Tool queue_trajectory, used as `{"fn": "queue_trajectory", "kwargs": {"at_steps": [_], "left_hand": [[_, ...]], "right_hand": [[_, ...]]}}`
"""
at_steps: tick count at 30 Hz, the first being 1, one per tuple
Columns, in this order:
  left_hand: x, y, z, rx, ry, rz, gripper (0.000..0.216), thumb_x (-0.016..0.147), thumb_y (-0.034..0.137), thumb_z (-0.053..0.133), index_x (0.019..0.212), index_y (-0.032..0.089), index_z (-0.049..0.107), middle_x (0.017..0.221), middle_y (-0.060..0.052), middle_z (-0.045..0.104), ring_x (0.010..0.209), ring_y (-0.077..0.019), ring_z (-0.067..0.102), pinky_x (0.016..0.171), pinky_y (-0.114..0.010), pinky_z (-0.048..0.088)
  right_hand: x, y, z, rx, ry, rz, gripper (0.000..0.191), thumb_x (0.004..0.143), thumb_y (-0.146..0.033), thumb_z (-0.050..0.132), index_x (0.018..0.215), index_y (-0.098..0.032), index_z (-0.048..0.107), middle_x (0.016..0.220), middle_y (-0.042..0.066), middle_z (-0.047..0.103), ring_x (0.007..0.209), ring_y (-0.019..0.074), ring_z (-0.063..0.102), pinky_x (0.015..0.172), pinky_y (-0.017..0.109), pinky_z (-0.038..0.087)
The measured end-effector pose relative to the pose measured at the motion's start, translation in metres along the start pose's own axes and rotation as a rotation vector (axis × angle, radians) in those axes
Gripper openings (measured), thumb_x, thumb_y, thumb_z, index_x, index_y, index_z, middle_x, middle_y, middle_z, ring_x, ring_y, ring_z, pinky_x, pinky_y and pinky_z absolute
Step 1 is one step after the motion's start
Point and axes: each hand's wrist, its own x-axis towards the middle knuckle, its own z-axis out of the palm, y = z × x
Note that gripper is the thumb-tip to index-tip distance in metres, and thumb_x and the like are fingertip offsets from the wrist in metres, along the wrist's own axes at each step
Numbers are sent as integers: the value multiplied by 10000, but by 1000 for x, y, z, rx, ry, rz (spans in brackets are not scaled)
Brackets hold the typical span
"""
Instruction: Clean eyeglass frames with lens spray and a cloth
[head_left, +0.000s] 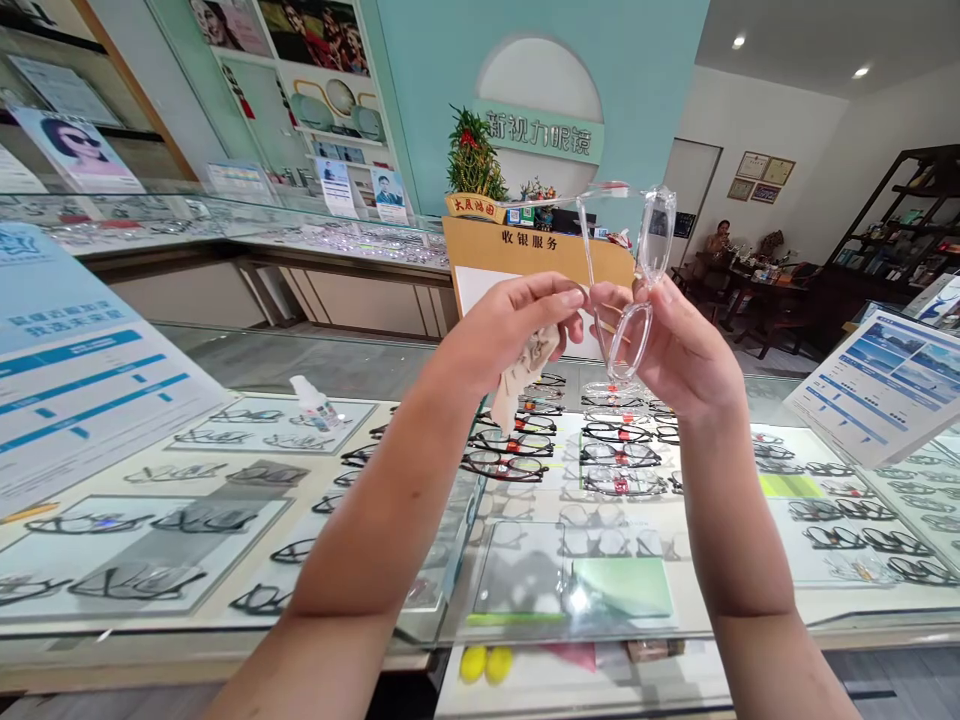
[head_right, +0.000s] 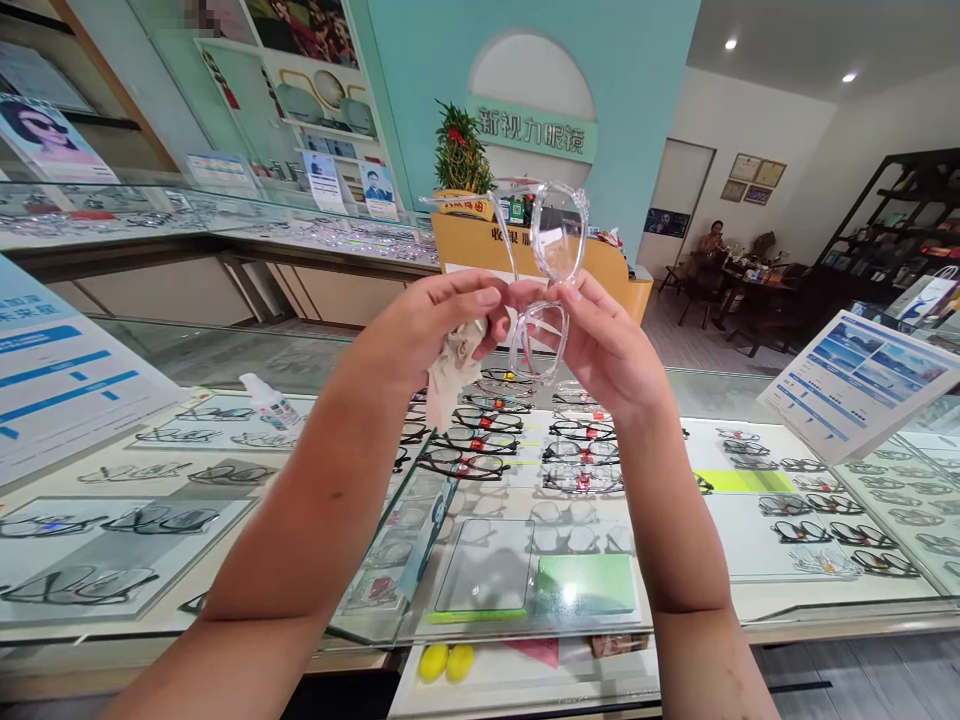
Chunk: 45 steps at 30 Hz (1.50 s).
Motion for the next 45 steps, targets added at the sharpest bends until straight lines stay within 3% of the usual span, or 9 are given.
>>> {"fn": "queue_trajectory", "kwargs": {"at_steps": [5, 18, 25, 30, 33, 38, 42, 45], "left_hand": [[-4, 3, 1, 46, -4, 30, 200, 895, 415, 738, 999, 244, 748, 716, -26, 684, 625, -170, 658, 552, -297, 519], [2, 0, 2, 25, 73, 95, 195, 863, 423, 756, 840, 243, 683, 741, -33, 690, 642, -159, 643, 539, -286, 491], [7, -3, 0, -102, 134, 9, 95, 769, 302, 739, 799, 244, 669, 736, -9, 696, 547, -118, 566, 498, -260, 465], [7, -4, 0, -138, 206, 10, 136, 812, 351, 719, 803, 242, 638, 767, -15, 695, 553, -108, 569, 508, -248, 452], [2, -1, 4, -80, 215, -21, 142, 859, 364, 712, 867, 232, 659, 796, -27, 710, 579, -115, 597, 530, -251, 482], [-3, 1, 2, -3, 255, -87, 141, 851, 282, 693, 983, 233, 699, 795, 0, 730, 555, -101, 585, 524, -229, 483], [-11, -13, -19, 64, 377, -86, 192, 838, 197, 658, 1021, 236, 700, 764, 30, 693, 502, -86, 542, 504, -222, 453], [-31, -29, -46, 105, 509, -111, 193, 841, 166, 636, 1014, 223, 700, 723, 38, 639, 482, -86, 530, 462, -205, 387]], "right_hand": [[1, -2, 0, -46, -41, -2, 370, 1064, -594, 485, 1144, -303, 699, 1263, 69, 762, 1251, 284, 700, 1045, 572, 609], [1, -1, -2, -63, -46, -22, 402, 1036, -667, 521, 1071, -298, 676, 1273, 85, 762, 1277, 277, 693, 1020, 530, 624], [4, 0, -2, -228, 42, -131, 469, 1073, -672, 440, 1308, -326, 654, 1405, 87, 687, 1359, 284, 651, 1053, 530, 597], [4, 2, -4, -300, 134, -258, 589, 1069, -750, 341, 1453, -364, 567, 1484, 96, 624, 1430, 310, 599, 1064, 531, 575], [2, 2, -4, -211, 130, -248, 613, 1064, -773, 274, 1428, -380, 572, 1477, 80, 623, 1451, 296, 581, 1083, 526, 569], [-4, -3, -11, 111, 117, -259, 402, 1030, -711, 487, 1222, -409, 671, 1425, 30, 666, 1453, 314, 575, 1155, 571, 533], [-5, -7, -19, 230, 130, -265, 301, 1003, -671, 620, 1066, -403, 742, 1331, 16, 706, 1424, 310, 590, 1162, 532, 520], [-5, -11, -18, 480, 110, -273, 207, 924, -559, 814, 959, -359, 773, 1168, 4, 717, 1315, 244, 648, 1161, 440, 521]]}}
